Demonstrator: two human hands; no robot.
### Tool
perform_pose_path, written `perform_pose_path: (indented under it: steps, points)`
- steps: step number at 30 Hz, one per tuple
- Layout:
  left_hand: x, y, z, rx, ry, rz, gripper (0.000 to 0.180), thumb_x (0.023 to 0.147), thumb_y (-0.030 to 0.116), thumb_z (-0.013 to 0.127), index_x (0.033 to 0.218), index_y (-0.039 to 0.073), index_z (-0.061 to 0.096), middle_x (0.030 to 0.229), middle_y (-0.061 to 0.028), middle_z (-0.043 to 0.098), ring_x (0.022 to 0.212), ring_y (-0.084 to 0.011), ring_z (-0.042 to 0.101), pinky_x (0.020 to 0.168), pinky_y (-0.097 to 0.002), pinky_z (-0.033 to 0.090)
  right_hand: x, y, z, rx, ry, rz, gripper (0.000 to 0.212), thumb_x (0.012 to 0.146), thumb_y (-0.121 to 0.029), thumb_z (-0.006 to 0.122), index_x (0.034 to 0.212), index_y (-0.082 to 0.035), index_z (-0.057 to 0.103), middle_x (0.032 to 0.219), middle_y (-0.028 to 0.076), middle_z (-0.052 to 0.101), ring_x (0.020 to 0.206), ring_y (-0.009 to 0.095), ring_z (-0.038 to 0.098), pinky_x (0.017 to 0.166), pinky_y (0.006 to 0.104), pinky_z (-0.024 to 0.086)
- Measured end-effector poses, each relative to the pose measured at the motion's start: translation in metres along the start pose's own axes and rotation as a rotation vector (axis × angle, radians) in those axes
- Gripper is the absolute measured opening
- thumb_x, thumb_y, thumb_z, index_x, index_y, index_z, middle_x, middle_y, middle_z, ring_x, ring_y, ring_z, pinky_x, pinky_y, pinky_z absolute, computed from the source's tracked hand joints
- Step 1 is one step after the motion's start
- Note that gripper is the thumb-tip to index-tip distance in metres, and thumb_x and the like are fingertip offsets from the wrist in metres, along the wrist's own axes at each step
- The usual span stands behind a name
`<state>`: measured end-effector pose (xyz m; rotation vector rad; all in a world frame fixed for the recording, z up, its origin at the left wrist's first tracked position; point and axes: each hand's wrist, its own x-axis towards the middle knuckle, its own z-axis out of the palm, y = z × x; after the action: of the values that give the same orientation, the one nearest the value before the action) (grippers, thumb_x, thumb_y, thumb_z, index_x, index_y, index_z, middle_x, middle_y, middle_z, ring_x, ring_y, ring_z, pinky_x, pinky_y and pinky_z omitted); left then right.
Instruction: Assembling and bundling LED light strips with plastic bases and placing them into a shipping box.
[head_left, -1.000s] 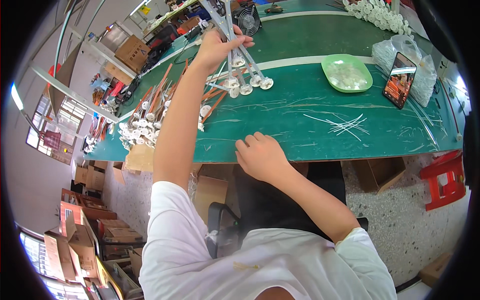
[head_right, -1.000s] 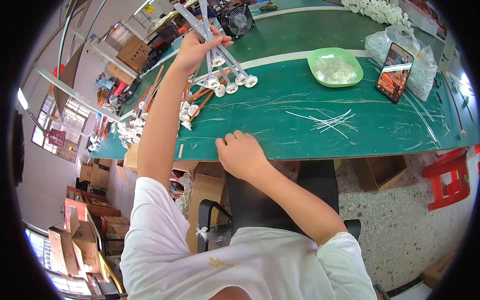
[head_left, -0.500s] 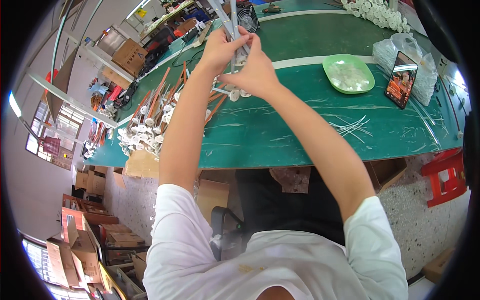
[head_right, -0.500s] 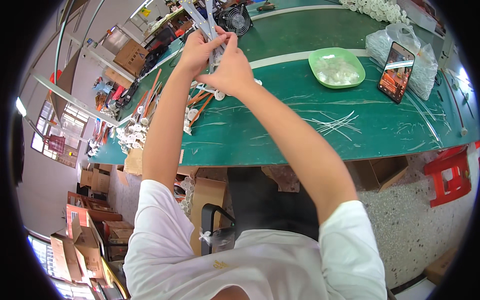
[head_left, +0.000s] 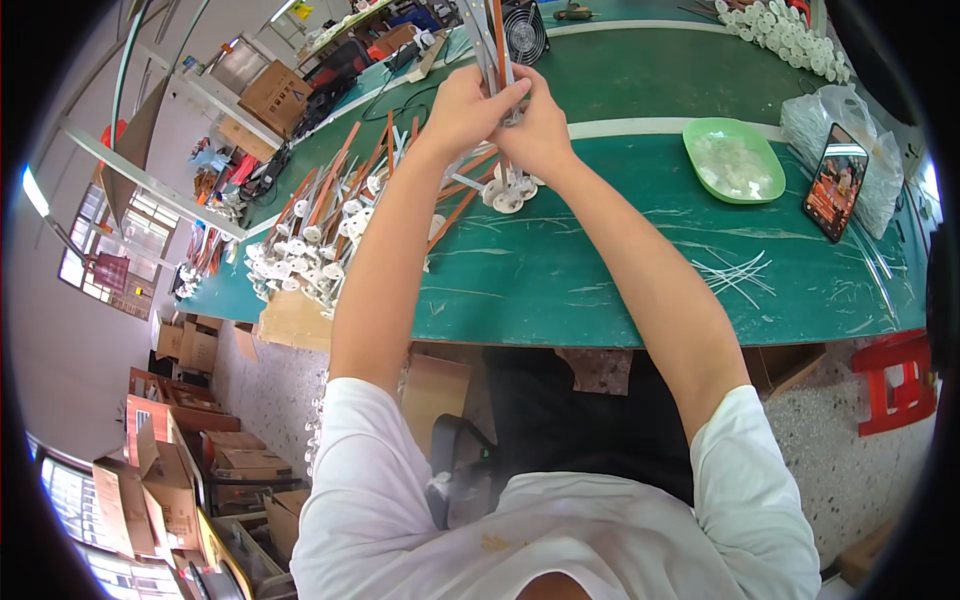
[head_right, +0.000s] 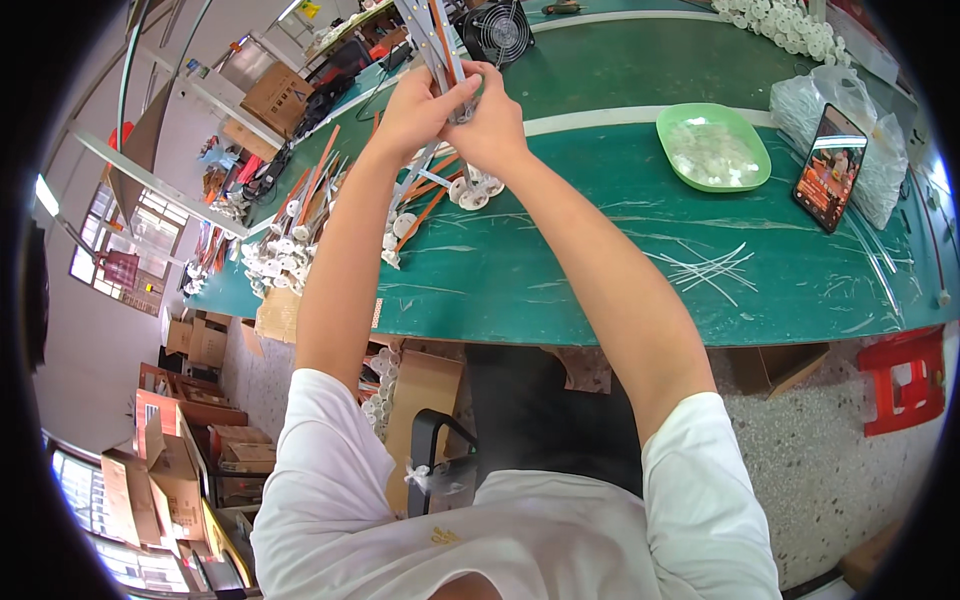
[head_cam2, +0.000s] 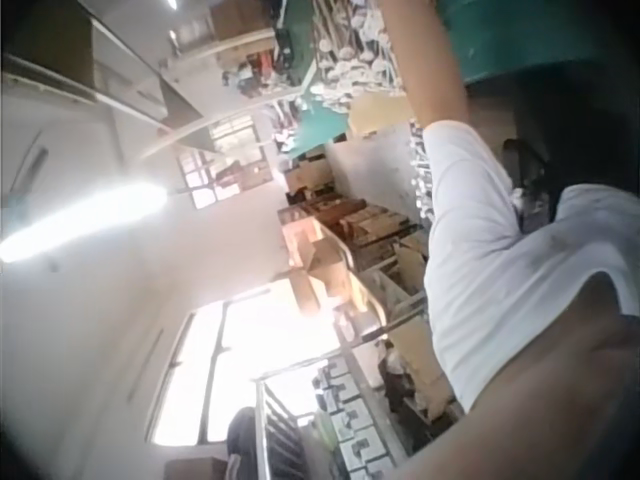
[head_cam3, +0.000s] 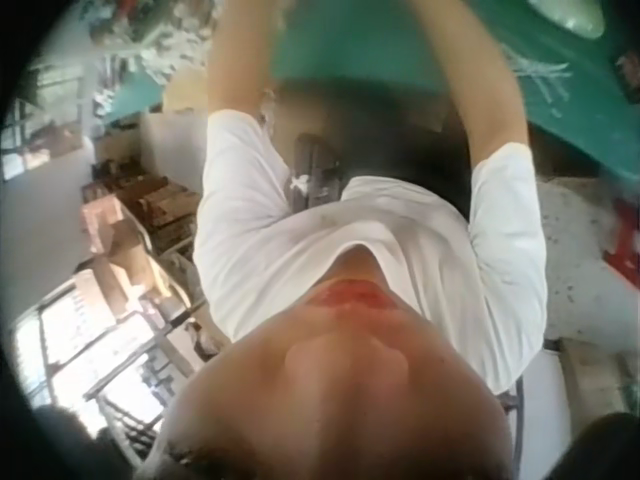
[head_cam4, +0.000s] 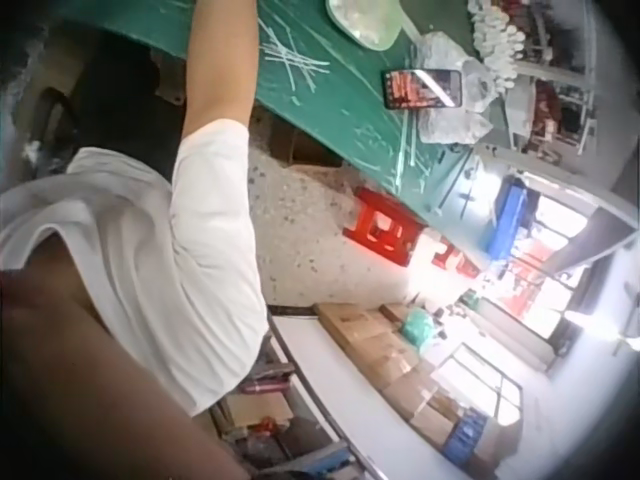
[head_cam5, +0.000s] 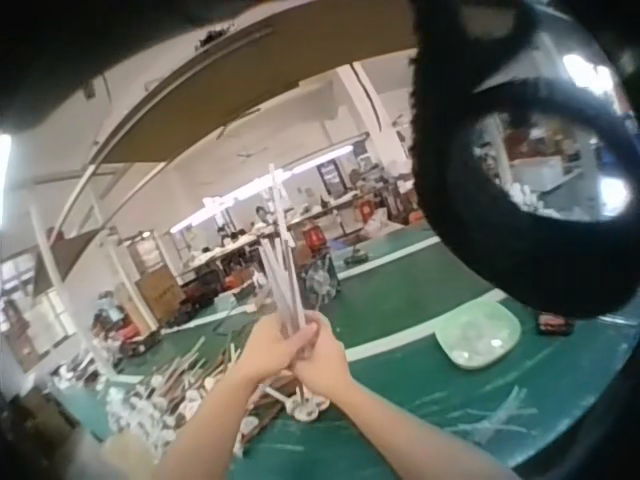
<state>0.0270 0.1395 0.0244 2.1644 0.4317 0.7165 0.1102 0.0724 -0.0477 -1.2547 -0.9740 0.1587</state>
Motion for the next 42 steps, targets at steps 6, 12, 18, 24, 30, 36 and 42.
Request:
perform_pose_path:
  steps: [6, 12, 18, 24, 30, 36, 42]
  points:
    - [-0.056, -0.020, -0.030, 0.399, 0.241, 0.291, 0.057, 0.073, 0.043, 0.076, 0.106, -0.003, 0.064, 0.107, -0.0191, 0.065, 0.096, -0.0294, 0.063, 0.085, -0.0394, 0.049, 0.002, 0.005, -0.018, -0.034, -0.207, 0.013, 0.040, 0.069, -0.019, 0.079, 0.100, 0.000, 0.062, 0.090, 0.011, 0.068, 0.082, 0.019, 0.066, 0.077, 0.0310, 0.052]
    - [-0.112, -0.076, -0.070, 1.049, -0.164, 0.220, 0.023, 0.083, 0.017, 0.067, 0.093, -0.003, 0.066, 0.115, -0.0199, 0.062, 0.104, -0.0357, 0.059, 0.090, -0.0411, 0.047, 0.007, 0.008, -0.028, 0.143, -0.300, 0.001, 0.030, 0.077, -0.018, 0.077, 0.097, -0.001, 0.063, 0.085, 0.006, 0.067, 0.079, 0.014, 0.064, 0.074, 0.0306, 0.052]
    - [-0.118, -0.053, -0.091, 0.862, 0.015, -0.020, 0.033, 0.097, 0.024, 0.048, 0.091, -0.003, 0.066, 0.081, -0.0193, 0.067, 0.081, -0.0345, 0.066, 0.075, -0.0419, 0.049, 0.015, 0.004, -0.054, 0.286, -0.193, 0.228, 0.027, 0.081, -0.023, 0.074, 0.093, -0.001, 0.065, 0.079, 0.004, 0.066, 0.074, 0.014, 0.062, 0.070, 0.0294, 0.049]
    - [-0.102, -0.037, -0.144, 0.849, 0.495, 0.017, 0.045, 0.102, 0.034, 0.040, 0.072, 0.003, 0.053, 0.054, -0.0079, 0.050, 0.049, -0.0189, 0.052, 0.051, -0.0337, 0.043, 0.022, 0.006, -0.048, 0.031, -0.162, 0.159, 0.023, 0.084, -0.023, 0.068, 0.088, -0.001, 0.064, 0.073, 0.005, 0.065, 0.066, 0.012, 0.060, 0.064, 0.0281, 0.047]
    - [-0.069, 0.050, -0.071, -0.197, 0.310, 0.046, 0.048, 0.103, 0.038, 0.037, 0.067, 0.008, 0.043, 0.051, 0.0035, 0.032, 0.043, -0.0073, 0.033, 0.042, -0.0243, 0.027, 0.014, -0.015, -0.052, 0.150, -0.258, 0.106, 0.021, 0.084, -0.024, 0.067, 0.085, -0.004, 0.061, 0.068, 0.004, 0.061, 0.061, 0.012, 0.059, 0.060, 0.0281, 0.047]
    - [-0.041, 0.010, -0.026, -0.065, 0.181, 0.008, 0.045, 0.103, 0.045, 0.031, 0.109, 0.008, 0.055, 0.098, -0.0081, 0.063, 0.093, -0.0163, 0.058, 0.074, -0.0321, 0.049, 0.001, -0.032, -0.045, 0.112, -0.352, 0.031, 0.025, 0.077, -0.026, 0.076, 0.082, -0.007, 0.061, 0.059, -0.004, 0.044, 0.055, 0.006, 0.042, 0.051, 0.0254, 0.033]
    - [-0.011, 0.014, -0.018, -0.158, 0.107, 0.076, 0.036, 0.099, 0.034, 0.046, 0.124, 0.009, 0.049, 0.125, -0.0103, 0.055, 0.121, -0.0225, 0.048, 0.096, -0.0417, 0.041, -0.004, -0.041, -0.039, 0.121, -0.448, 0.074, 0.030, 0.076, -0.029, 0.077, 0.090, -0.003, 0.069, 0.067, -0.002, 0.056, 0.060, 0.007, 0.047, 0.056, 0.0248, 0.037]
